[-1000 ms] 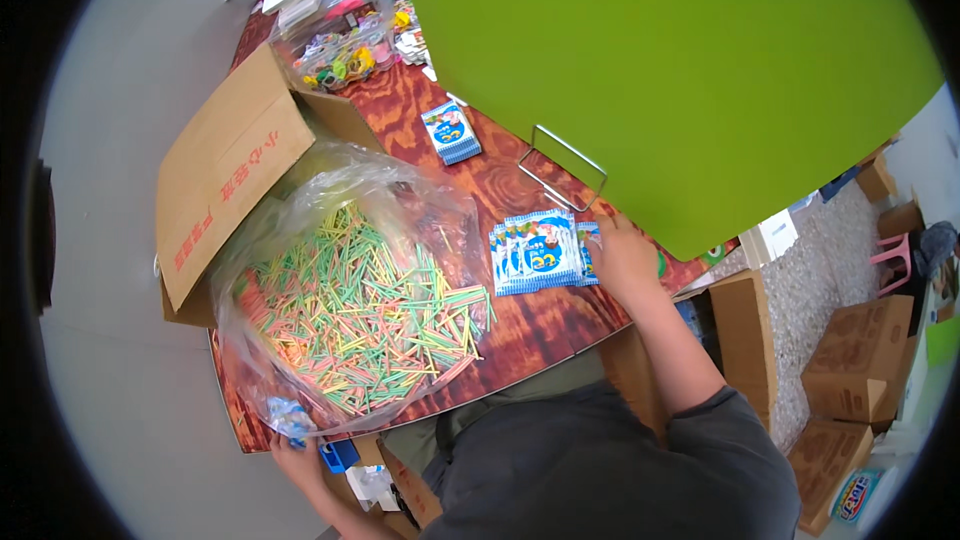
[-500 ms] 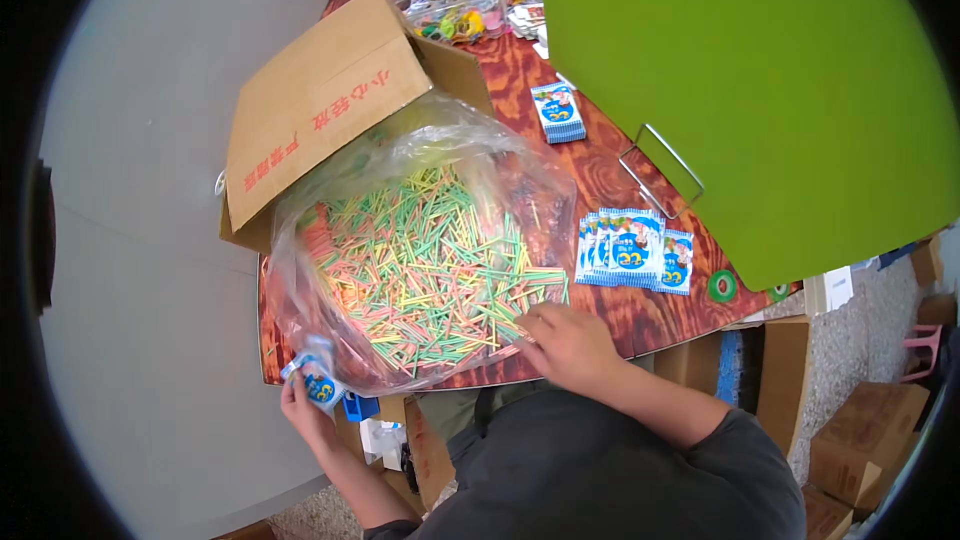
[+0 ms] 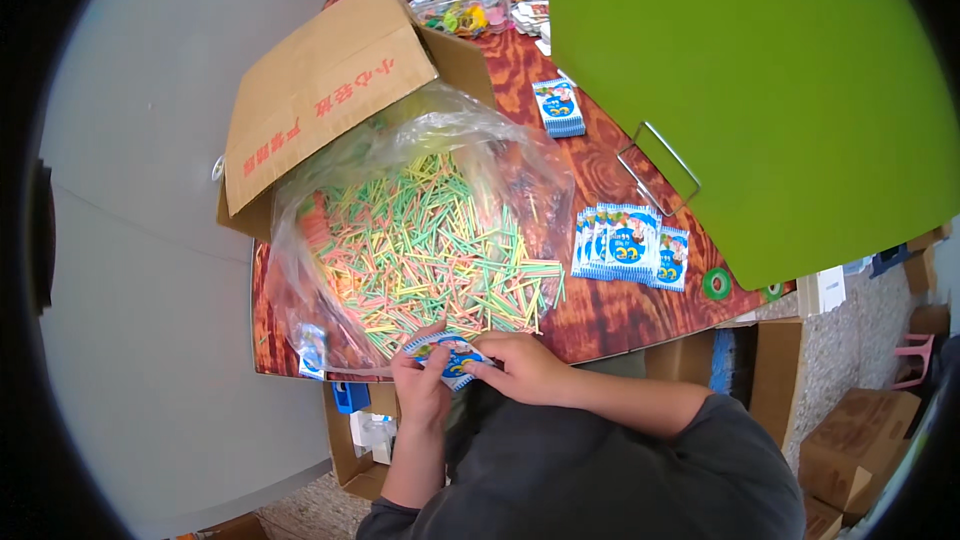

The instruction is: Counting and sorting small individually packaged plastic toy parts from a large bag into groups.

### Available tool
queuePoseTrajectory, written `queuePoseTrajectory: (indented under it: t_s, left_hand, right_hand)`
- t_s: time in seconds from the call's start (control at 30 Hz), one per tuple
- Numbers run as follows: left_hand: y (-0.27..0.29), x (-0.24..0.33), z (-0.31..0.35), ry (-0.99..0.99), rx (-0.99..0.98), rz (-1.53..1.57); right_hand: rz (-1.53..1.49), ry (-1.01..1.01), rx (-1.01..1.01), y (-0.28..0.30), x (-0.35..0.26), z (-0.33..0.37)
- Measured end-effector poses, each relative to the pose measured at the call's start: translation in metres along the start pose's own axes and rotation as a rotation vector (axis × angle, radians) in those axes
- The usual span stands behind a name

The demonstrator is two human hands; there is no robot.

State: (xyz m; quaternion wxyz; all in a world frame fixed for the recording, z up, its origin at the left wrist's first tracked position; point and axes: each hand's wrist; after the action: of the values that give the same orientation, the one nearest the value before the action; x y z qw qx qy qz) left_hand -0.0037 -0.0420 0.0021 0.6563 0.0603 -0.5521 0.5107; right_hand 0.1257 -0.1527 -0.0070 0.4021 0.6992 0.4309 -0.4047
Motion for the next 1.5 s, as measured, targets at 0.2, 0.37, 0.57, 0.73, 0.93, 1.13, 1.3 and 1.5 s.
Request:
queuePoseTrajectory:
  t_s: [0.2, 0.37, 0.57, 0.73, 0.93, 1.13, 1.3, 1.5]
  left_hand:
    - [0.005, 0.001, -0.009, -0.031, -0.046, -0.392]
    - [-0.001, 0.0, -0.01, -0.326, -0.015, -0.676]
    - [-0.001, -0.007, -0.008, -0.463, 0.002, -0.79]
    - [0.002, -0.006, -0.005, -0.572, 0.017, -0.9]
    - [0.003, -0.011, -0.003, -0.592, 0.012, -0.964]
    - [0.0, -0.009, 0.004, -0.474, 0.1, -1.163]
    - [0.014, -0.02, -0.002, -0.473, 0.055, -1.232]
    - [0.012, -0.029, -0.021, -0.781, -0.097, -1.357]
  right_hand:
    - [0.016, -0.138, 0.115, 0.011, -0.013, 0.008]
    - [0.423, 0.335, 0.283, 0.023, -0.02, 0.015]
    - [0.411, 0.401, 0.158, 0.017, -0.034, 0.011]
    - [0.402, 0.333, 0.214, 0.013, -0.03, 0.014]
    - [0.503, 0.334, 0.276, 0.013, -0.026, 0.014]
    - [0.696, 0.282, 0.148, 0.0, -0.008, 0.023]
    - [0.523, 0.099, 0.34, -0.007, -0.015, 0.026]
    - [0.716, 0.168, 0.25, -0.003, 0.0, 0.035]
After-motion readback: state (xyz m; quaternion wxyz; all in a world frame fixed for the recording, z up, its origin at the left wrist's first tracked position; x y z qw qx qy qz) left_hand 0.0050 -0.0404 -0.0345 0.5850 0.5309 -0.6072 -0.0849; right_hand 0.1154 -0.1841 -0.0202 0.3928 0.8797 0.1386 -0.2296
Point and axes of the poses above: each hand's wrist, its own z-axis away from the middle knuckle, its own y-axis out of the back of the hand, x = y × z, and after that the axes turned 13 degrees about y, right-handed
